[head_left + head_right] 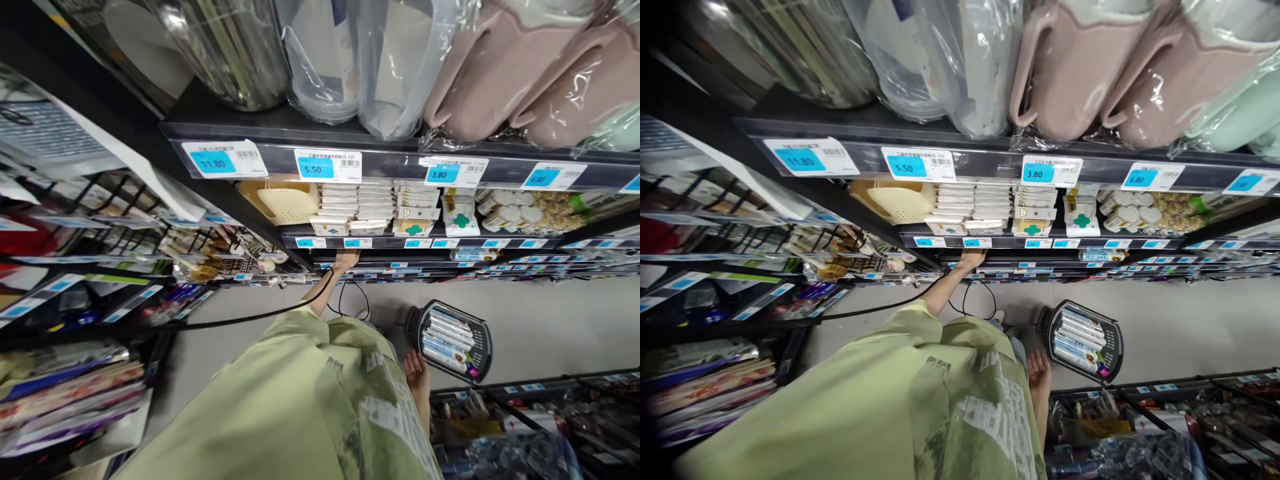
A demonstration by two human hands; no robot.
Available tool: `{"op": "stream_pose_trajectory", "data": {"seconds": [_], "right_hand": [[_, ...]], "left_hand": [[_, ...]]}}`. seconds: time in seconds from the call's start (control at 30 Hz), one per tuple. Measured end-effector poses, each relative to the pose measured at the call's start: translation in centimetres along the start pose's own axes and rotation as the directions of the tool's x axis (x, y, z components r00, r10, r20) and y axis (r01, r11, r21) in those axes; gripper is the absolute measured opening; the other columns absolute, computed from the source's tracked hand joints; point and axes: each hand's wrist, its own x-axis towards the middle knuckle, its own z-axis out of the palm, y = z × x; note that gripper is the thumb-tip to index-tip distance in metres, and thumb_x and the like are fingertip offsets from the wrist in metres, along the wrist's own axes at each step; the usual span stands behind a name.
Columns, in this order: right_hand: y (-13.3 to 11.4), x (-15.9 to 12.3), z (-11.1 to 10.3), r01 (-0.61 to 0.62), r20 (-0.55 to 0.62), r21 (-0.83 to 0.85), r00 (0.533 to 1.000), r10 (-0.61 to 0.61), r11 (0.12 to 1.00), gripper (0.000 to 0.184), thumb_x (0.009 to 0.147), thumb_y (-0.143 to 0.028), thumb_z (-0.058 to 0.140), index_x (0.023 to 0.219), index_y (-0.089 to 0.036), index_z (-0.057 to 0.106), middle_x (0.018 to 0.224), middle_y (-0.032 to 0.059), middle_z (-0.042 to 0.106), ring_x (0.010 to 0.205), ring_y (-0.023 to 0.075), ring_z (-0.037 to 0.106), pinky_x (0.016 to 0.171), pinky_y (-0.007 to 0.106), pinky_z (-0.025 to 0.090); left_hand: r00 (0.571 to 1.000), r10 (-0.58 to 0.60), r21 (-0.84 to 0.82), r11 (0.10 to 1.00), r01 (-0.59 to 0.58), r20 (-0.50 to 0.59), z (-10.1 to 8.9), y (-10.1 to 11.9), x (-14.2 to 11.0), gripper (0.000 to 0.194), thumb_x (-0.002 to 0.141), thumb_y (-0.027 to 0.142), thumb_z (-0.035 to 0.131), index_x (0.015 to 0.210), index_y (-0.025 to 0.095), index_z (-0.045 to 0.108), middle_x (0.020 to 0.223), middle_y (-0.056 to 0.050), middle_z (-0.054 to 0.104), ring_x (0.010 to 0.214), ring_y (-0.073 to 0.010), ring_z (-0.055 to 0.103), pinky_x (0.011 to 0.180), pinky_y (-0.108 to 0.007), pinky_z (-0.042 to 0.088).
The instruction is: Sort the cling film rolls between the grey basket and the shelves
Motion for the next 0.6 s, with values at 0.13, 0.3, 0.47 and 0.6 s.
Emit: {"op": "stream_pose_trajectory", "data": {"seconds": [0.13, 0.3, 0.47, 0.6], "right_hand": [[0.4, -0.7, 0.6, -0.015, -0.023, 0.045, 1.0, 0.016, 0.999, 0.031, 0.049, -0.051, 0.071, 0.073, -0.038, 0.055, 0.128, -0.006, 0.081, 0.127, 0.0436, 0.074, 0.096, 0.066, 0.063], [0.6, -1.4, 0.8, -0.025, -0.097, 0.225, 0.994, 0.048, 0.974, 0.025, 0.06, -0.044, 0.074, 0.078, -0.035, 0.059, 0.113, 0.0023, 0.083, 0.109, 0.0355, 0.082, 0.093, 0.058, 0.067], [-0.1, -0.7, -1.0, -0.025, -0.167, 0.428, 0.98, 0.107, 0.903, 0.021, 0.074, -0.032, 0.071, 0.092, -0.025, 0.064, 0.094, 0.004, 0.081, 0.084, 0.0208, 0.078, 0.078, 0.037, 0.068], [-0.3, 0.5, -3.3, -0.012, -0.195, 0.524, 0.972, 0.133, 0.852, 0.017, 0.082, -0.028, 0.069, 0.097, -0.022, 0.064, 0.092, 0.002, 0.079, 0.079, 0.0164, 0.075, 0.076, 0.03, 0.066]], "left_hand": [[0.995, -0.053, 0.146, 0.988, 0.04, 0.081, 0.3, 0.4, -0.2, 0.008, 0.101, 0.011, 0.067, 0.106, 0.004, 0.068, 0.123, -0.02, 0.076, 0.134, -0.031, 0.059, 0.125, -0.042, 0.034], [0.965, -0.008, 0.262, 0.963, -0.064, 0.263, 1.4, 1.4, -2.0, 0.03, 0.1, 0.013, 0.06, 0.129, 0.01, 0.068, 0.148, -0.022, 0.066, 0.148, -0.0384, 0.048, 0.133, -0.055, 0.02], [0.881, 0.1, 0.311, 0.912, -0.267, 0.461, 5.4, 1.6, -5.8, 0.05, 0.102, 0.022, 0.052, 0.15, 0.011, 0.057, 0.166, -0.022, 0.05, 0.156, -0.0397, 0.038, 0.133, -0.054, 0.026], [0.746, 0.201, 0.096, 0.938, -0.334, 0.635, 10.8, 1.7, -12.1, 0.047, 0.1, 0.021, 0.052, 0.146, 0.014, 0.06, 0.152, -0.021, 0.06, 0.147, -0.0372, 0.049, 0.132, -0.054, 0.032]]}}
